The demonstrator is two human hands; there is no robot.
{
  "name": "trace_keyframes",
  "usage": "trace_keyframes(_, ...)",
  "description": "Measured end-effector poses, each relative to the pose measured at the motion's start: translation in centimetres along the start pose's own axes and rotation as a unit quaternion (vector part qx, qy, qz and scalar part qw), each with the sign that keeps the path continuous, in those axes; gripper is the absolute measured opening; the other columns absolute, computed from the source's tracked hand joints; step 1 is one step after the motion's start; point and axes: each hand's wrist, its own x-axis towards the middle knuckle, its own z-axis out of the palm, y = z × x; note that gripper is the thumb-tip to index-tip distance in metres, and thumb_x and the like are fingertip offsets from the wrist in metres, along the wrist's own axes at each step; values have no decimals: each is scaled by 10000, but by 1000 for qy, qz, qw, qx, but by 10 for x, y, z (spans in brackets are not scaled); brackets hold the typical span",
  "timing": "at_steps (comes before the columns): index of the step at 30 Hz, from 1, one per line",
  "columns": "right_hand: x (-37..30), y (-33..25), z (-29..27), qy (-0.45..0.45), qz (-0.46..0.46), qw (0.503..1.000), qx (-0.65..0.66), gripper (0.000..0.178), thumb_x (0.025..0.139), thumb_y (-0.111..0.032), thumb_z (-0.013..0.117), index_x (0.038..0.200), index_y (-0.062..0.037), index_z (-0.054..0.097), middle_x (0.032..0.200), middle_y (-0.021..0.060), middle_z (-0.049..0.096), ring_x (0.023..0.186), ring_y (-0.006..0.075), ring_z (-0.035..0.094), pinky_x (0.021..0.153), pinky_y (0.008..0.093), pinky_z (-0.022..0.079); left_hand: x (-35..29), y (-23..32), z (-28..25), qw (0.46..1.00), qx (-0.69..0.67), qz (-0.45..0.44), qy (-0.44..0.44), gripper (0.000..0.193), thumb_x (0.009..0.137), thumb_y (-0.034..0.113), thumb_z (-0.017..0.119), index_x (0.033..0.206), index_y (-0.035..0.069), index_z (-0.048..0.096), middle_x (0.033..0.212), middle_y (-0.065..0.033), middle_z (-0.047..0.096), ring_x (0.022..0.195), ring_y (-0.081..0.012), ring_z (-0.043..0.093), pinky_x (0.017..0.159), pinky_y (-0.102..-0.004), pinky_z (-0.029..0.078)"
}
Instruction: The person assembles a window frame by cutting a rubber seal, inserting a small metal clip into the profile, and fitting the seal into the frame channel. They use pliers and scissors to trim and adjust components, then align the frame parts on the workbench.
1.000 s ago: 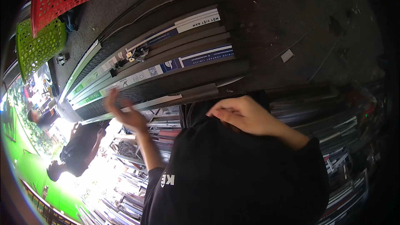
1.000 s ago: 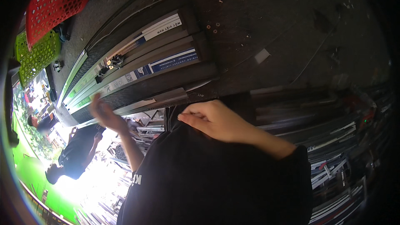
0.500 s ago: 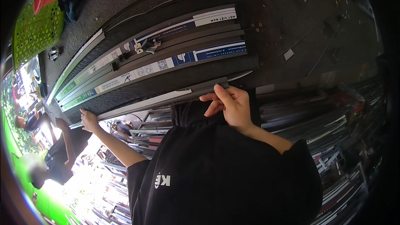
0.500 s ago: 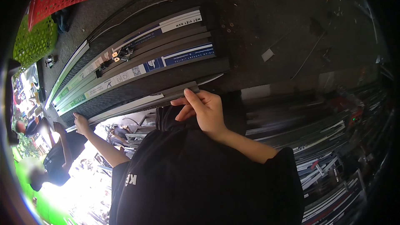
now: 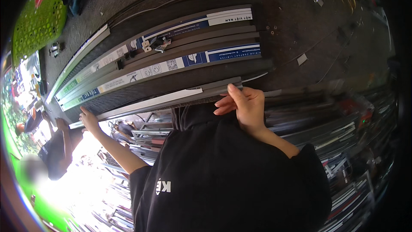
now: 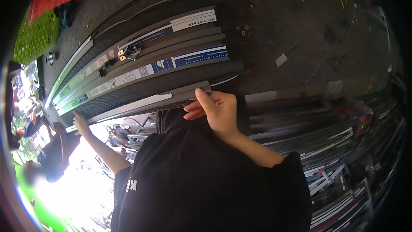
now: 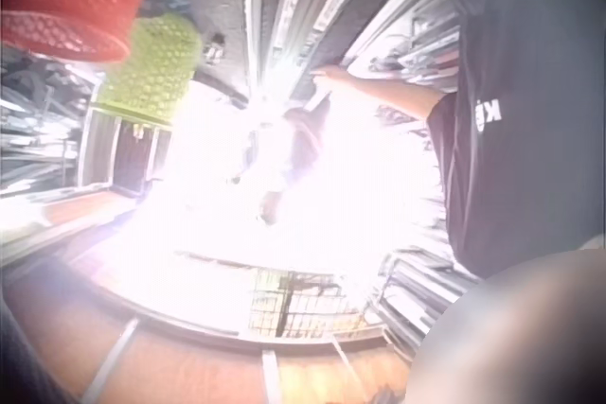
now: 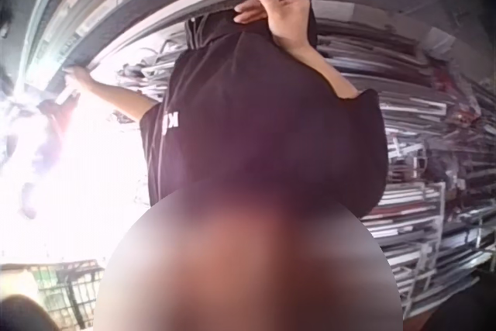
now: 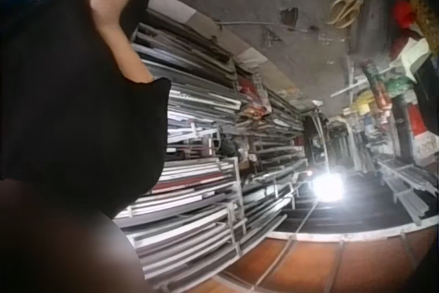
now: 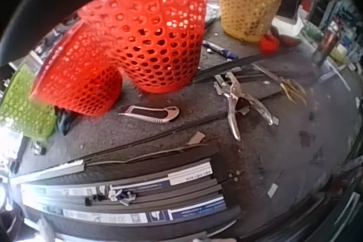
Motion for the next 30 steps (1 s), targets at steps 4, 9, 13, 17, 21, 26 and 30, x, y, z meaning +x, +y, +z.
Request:
trace_keyframes(4, 1, -9, 5, 8, 25, 999, 22, 421, 1006, -277, 589, 930, 132, 651, 795, 232, 708, 612, 269, 720, 560, 312, 595, -152, 79, -41, 846, -302, 408, 163, 520, 928, 382, 657, 1284, 5, 611, 1273, -193, 618, 1208, -391, 542, 1060, -549, 368)
trace_keyframes(9, 4, -21, -4, -73, 17, 997, 18, 416, 1019, -285, 557, 988, 116, 663, 796, 223, 713, 647, 255, 724, 556, 306, 589, -259, 156, -72, 694, -289, 658, 42, 444, 625, 313, 860, 1039, 181, 772, 1053, 6, 679, 915, -222, 616, 780, -357, 519)
trace_keyframes(13, -7, -37, -33, -87, 45, 981, -170, 343, 1032, -256, 536, 1003, 47, 694, 753, 120, 698, 577, 141, 659, 543, 226, 514, -247, 174, -88, 678, -332, 655, -30, 347, 650, 196, 840, 986, 128, 785, 877, 1, 699, 780, -207, 607, 705, -328, 502)
trace_keyframes(17, -12, -33, -38, -48, -10, 988, -149, 303, 1018, -251, 569, 992, 17, 709, 706, 50, 665, 582, 74, 606, 553, 207, 483, -243, 176, -97, 672, -337, 655, -84, 268, 695, 144, 816, 954, 84, 779, 818, -25, 689, 725, -208, 600, 670, -325, 490)
trace_keyframes(21, -11, -30, -35, -41, -33, 988, -144, 244, 992, -201, 612, 1012, 23, 706, 750, 55, 685, 611, 71, 620, 565, 200, 488, -241, 181, -102, 661, -341, 660, -104, 210, 728, 96, 786, 935, 66, 772, 807, -42, 683, 715, -210, 613, 654, -325, 490)
trace_keyframes(26, -14, -32, -35, 4, -122, 975, -186, 179, 959, -120, 654, 1066, 17, 696, 786, 69, 682, 651, 75, 625, 593, 200, 502, -236, 181, -103, 657, -326, 672, -108, 241, 709, 148, 814, 928, 58, 769, 816, -58, 689, 747, -222, 636, 673, -326, 501)
trace_keyframes(30, -15, -30, -35, 3, -138, 975, -177, 172, 956, -112, 656, 1069, 11, 697, 797, 62, 683, 667, 69, 624, 599, 197, 503, -238, 179, -107, 654, -307, 685, -93, 366, 640, 242, 879, 927, 45, 767, 841, -69, 712, 767, -223, 661, 698, -315, 518)
